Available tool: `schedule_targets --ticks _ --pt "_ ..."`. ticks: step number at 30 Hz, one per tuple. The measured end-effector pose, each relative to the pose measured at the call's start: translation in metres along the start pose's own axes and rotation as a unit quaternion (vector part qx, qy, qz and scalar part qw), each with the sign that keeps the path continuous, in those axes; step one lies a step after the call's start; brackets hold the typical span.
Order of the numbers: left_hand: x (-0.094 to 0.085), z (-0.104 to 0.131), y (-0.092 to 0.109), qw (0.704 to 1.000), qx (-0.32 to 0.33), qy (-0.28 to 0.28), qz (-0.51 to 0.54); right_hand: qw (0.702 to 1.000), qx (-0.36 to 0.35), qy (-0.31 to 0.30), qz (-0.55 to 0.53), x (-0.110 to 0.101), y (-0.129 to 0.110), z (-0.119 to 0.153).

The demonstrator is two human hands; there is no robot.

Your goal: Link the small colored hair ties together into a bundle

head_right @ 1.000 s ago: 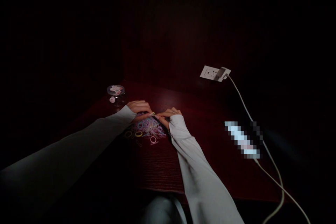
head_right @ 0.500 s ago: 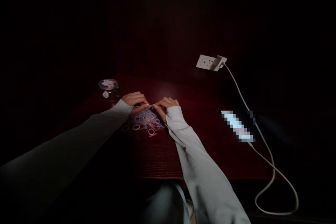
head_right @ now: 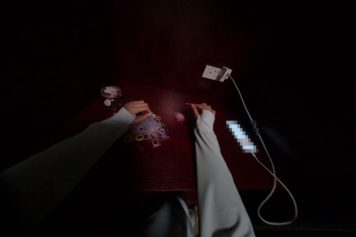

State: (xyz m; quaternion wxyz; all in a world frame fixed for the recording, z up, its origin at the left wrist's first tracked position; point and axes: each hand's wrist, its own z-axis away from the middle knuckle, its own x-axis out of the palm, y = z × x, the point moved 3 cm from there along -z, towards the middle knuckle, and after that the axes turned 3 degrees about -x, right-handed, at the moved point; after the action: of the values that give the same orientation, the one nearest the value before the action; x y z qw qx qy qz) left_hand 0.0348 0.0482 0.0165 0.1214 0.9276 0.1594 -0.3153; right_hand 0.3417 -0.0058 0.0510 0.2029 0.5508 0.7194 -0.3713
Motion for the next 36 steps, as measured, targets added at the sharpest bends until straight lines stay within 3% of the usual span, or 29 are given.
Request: schedule_targets --ticks 6,12,15,20,24,29,33,36 --pt "-0.008 0.0 0.002 1.0 0.007 0.028 0.0 0.992 -0.094 -0.068 0.044 0.017 -0.012 0.014" --pt "-0.005 0.002 -0.003 1.0 -0.025 0.011 -0.005 0.995 -0.062 -0.05 0.052 0.011 -0.014 0.01" --pt "-0.003 0.002 -0.004 0.999 -0.047 -0.002 -0.009 0.994 -0.068 -0.083 0.031 0.009 -0.035 0.011" --pt "-0.006 0.0 -0.001 0.999 -0.038 -0.009 -0.005 0.966 -0.168 -0.158 -0.12 0.015 -0.09 0.026" --pt "-0.011 -0.003 0.001 0.999 -0.032 -0.035 -0.001 0.954 -0.157 -0.221 -0.124 0.028 -0.103 0.035" --pt "-0.011 -0.003 0.002 1.0 -0.021 -0.012 0.009 0.963 -0.143 -0.207 -0.096 0.037 -0.1 0.035" --pt "-0.005 -0.001 -0.001 0.999 -0.051 -0.004 0.014 0.955 -0.176 -0.222 -0.089 0.045 -0.104 0.035" --pt "-0.001 0.001 -0.004 0.998 -0.067 -0.004 0.012 0.961 -0.169 -0.197 -0.096 0.047 -0.107 0.034"
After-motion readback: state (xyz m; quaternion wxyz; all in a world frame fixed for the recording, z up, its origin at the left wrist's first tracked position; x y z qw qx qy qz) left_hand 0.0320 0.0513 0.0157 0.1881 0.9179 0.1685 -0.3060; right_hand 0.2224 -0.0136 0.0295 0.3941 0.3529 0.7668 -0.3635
